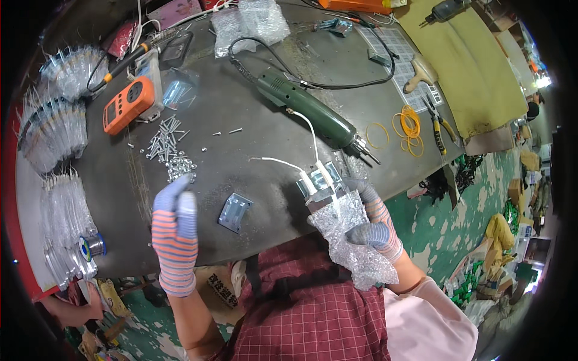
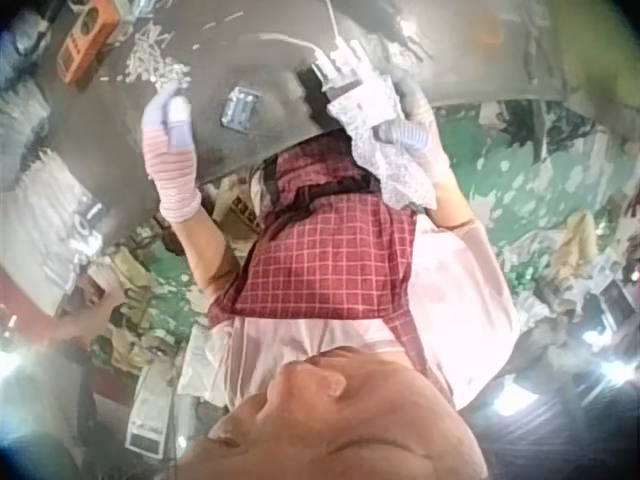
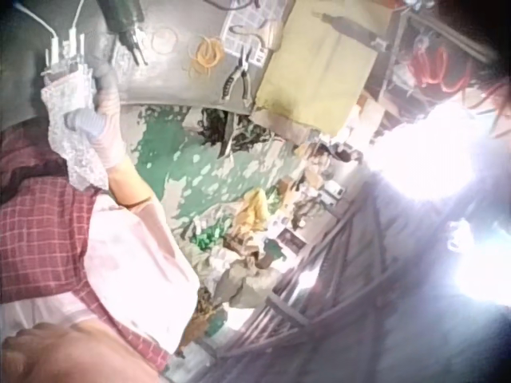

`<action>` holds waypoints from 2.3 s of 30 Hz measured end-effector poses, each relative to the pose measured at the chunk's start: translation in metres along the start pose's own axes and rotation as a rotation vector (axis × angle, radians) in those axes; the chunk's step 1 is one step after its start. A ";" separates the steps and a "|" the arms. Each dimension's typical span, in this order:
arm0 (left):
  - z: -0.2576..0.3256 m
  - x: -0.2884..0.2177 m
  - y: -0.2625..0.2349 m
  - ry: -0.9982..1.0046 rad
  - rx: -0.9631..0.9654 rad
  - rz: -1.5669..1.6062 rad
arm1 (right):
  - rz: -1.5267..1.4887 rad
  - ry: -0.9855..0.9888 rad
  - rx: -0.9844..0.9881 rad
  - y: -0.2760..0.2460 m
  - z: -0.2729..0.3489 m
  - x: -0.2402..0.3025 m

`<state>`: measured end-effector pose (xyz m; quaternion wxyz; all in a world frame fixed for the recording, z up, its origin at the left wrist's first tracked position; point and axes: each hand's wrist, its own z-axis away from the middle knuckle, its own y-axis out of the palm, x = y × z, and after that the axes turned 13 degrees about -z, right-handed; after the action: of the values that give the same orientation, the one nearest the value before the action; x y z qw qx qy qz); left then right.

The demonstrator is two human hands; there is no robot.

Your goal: Assembling electronic lighting fixtures by attaching brackets and wires using an electric screwdriver.

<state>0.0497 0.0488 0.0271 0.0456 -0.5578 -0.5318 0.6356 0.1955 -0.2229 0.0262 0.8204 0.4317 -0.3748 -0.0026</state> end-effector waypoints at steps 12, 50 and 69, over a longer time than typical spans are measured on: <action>0.029 -0.018 0.028 -0.268 0.150 0.397 | 0.068 0.126 0.079 0.018 -0.012 -0.024; 0.067 -0.035 0.094 0.073 -0.237 0.033 | 1.142 -0.515 0.211 0.058 -0.014 -0.057; 0.066 -0.029 0.098 0.207 -0.269 0.040 | -0.120 -0.174 -0.076 0.042 -0.082 0.074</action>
<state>0.0628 -0.0527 -0.0373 0.0127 -0.6318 -0.5934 0.4985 0.2858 -0.1633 0.0730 0.7988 0.4203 -0.4179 -0.1032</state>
